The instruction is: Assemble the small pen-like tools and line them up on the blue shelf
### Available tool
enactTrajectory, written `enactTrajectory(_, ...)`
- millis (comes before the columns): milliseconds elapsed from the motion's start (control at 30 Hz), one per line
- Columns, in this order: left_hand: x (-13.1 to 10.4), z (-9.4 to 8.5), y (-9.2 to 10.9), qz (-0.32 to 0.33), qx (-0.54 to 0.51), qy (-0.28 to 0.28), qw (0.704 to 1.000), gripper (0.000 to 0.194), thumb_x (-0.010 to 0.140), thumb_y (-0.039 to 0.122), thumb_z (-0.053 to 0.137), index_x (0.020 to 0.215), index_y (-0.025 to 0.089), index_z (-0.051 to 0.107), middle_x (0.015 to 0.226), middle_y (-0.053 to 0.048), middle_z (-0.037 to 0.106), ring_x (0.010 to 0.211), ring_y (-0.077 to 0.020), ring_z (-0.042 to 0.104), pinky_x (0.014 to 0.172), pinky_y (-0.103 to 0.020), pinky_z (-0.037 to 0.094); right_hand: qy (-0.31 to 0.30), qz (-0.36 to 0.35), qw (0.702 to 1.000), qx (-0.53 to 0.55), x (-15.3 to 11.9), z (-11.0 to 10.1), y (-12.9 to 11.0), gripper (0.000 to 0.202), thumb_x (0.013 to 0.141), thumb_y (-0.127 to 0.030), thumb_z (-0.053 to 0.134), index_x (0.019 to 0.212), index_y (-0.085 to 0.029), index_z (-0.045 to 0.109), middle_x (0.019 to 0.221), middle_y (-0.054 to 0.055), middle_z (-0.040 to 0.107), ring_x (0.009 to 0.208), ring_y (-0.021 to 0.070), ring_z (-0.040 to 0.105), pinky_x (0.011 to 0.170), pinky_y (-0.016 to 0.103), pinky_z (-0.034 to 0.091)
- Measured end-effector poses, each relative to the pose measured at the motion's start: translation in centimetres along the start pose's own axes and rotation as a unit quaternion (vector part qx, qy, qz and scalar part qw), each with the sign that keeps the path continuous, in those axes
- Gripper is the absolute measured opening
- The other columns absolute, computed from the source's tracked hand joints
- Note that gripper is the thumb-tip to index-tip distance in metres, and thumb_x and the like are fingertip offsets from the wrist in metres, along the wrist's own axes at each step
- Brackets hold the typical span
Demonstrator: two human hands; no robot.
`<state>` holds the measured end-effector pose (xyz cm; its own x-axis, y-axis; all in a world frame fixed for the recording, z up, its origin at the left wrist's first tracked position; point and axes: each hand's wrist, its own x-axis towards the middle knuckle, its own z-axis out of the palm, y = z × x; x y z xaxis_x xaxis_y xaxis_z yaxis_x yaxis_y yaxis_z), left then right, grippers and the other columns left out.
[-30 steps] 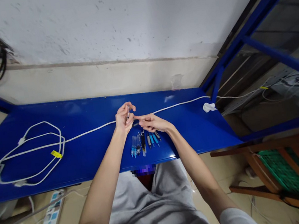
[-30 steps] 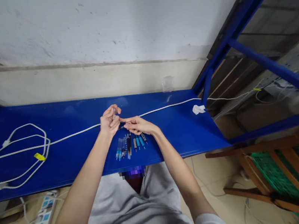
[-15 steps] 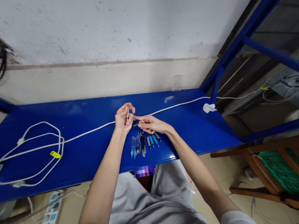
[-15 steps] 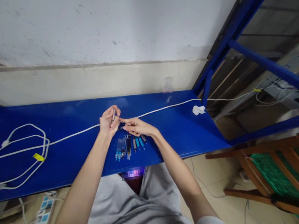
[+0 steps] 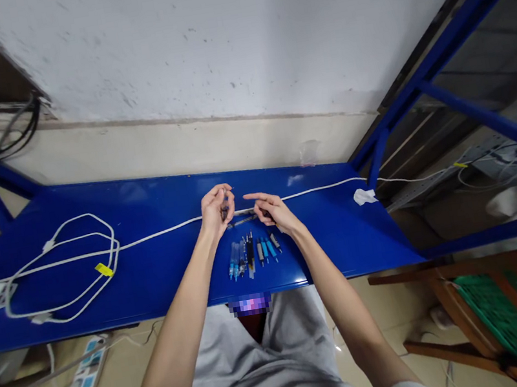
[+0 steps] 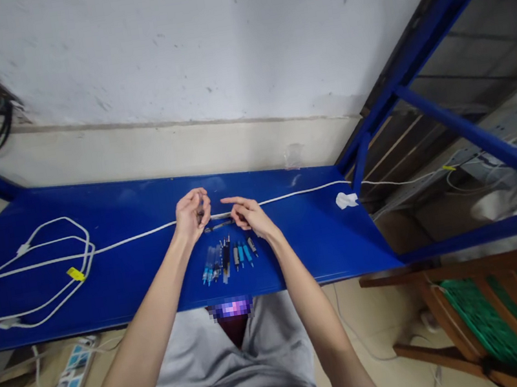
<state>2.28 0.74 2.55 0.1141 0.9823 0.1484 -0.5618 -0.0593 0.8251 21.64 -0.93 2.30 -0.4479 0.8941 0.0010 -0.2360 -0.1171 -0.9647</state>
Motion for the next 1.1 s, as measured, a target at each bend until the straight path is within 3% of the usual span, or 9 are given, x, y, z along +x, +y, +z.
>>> enactTrajectory(100,-0.9,-0.5,0.3,0.025,0.129,0.019,0.991,0.037,0.085,0.046,0.078,0.104,0.016,0.066,0.063,0.006,0.050,0.040,-0.0068,0.042,0.037,-0.018,0.031,0.079,-0.060,0.994,0.048,0.5,-0.6,0.3,0.038,0.091,-0.042,0.070,0.119,-0.018,0.059,0.070,-0.003,0.064,0.045,0.0078,0.046,0.041,0.019,0.028)
enactTrajectory(200,-1.9,-1.1,0.4,0.084,0.328,0.021,0.941,0.026,0.089,0.036,0.073,0.108,0.019,0.072,0.069,0.003,0.056,0.057,-0.0105,0.050,0.058,-0.022,0.042,0.119,-0.059,0.987,0.086,0.8,-1.0,0.5,0.035,0.088,-0.044,0.076,0.100,-0.022,0.053,0.082,0.003,0.073,0.064,0.0138,0.066,0.053,0.020,0.043)
enactTrajectory(300,-2.9,-1.3,0.2,0.155,0.479,-0.008,0.864,0.015,0.093,0.029,0.067,0.104,0.023,0.075,0.089,-0.003,0.069,0.087,-0.0193,0.061,0.087,-0.033,0.045,0.121,-0.043,0.984,0.125,0.6,-1.0,0.4,0.036,0.086,-0.041,0.080,0.088,-0.022,0.049,0.094,0.006,0.072,0.083,0.0154,0.067,0.067,0.023,0.050)
enactTrajectory(400,-3.8,-1.4,-0.3,0.189,0.534,-0.042,0.823,0.014,0.097,0.028,0.061,0.101,0.023,0.074,0.100,-0.007,0.072,0.104,-0.0252,0.060,0.100,-0.041,0.039,0.127,-0.061,0.976,0.164,0.3,-1.1,0.2,0.036,0.084,-0.033,0.080,0.080,-0.022,0.046,0.090,0.002,0.064,0.081,0.0131,0.058,0.073,0.024,0.050)
enactTrajectory(533,-4.4,-1.7,-0.7,0.195,0.548,-0.064,0.811,0.017,0.099,0.026,0.057,0.101,0.023,0.073,0.098,-0.008,0.071,0.105,-0.0267,0.058,0.101,-0.043,0.040,0.174,-0.097,0.960,0.198,0.4,-1.6,0.1,0.033,0.085,-0.026,0.074,0.076,-0.022,0.043,0.079,-0.002,0.047,0.071,0.0118,0.045,0.074,0.025,0.049)
enactTrajectory(667,-4.4,-2.0,-0.8,0.206,0.549,-0.084,0.806,0.015,0.098,0.027,0.060,0.100,0.024,0.075,0.093,-0.008,0.071,0.108,-0.0283,0.055,0.104,-0.047,0.040,0.212,-0.116,0.953,0.182,0.6,-2.1,0.2,0.031,0.087,-0.029,0.070,0.074,-0.023,0.042,0.075,-0.003,0.041,0.068,0.0128,0.042,0.071,0.026,0.047)
enactTrajectory(833,-4.3,-2.2,-1.3,0.184,0.536,-0.096,0.818,0.017,0.096,0.033,0.065,0.101,0.024,0.078,0.095,-0.008,0.071,0.104,-0.0272,0.059,0.100,-0.046,0.044,0.225,-0.103,0.962,0.114,0.7,-1.8,0.7,0.031,0.083,-0.036,0.076,0.079,-0.023,0.049,0.074,-0.002,0.050,0.068,0.0132,0.049,0.067,0.026,0.046)
enactTrajectory(1100,-4.1,-2.8,-1.7,0.176,0.532,-0.049,0.827,0.019,0.094,0.033,0.068,0.108,0.025,0.080,0.105,-0.007,0.070,0.104,-0.0248,0.064,0.100,-0.044,0.044,0.235,-0.116,0.964,0.035,0.4,-1.5,0.8,0.036,0.081,-0.048,0.079,0.083,-0.022,0.053,0.073,-0.002,0.061,0.062,0.0114,0.052,0.059,0.025,0.043)
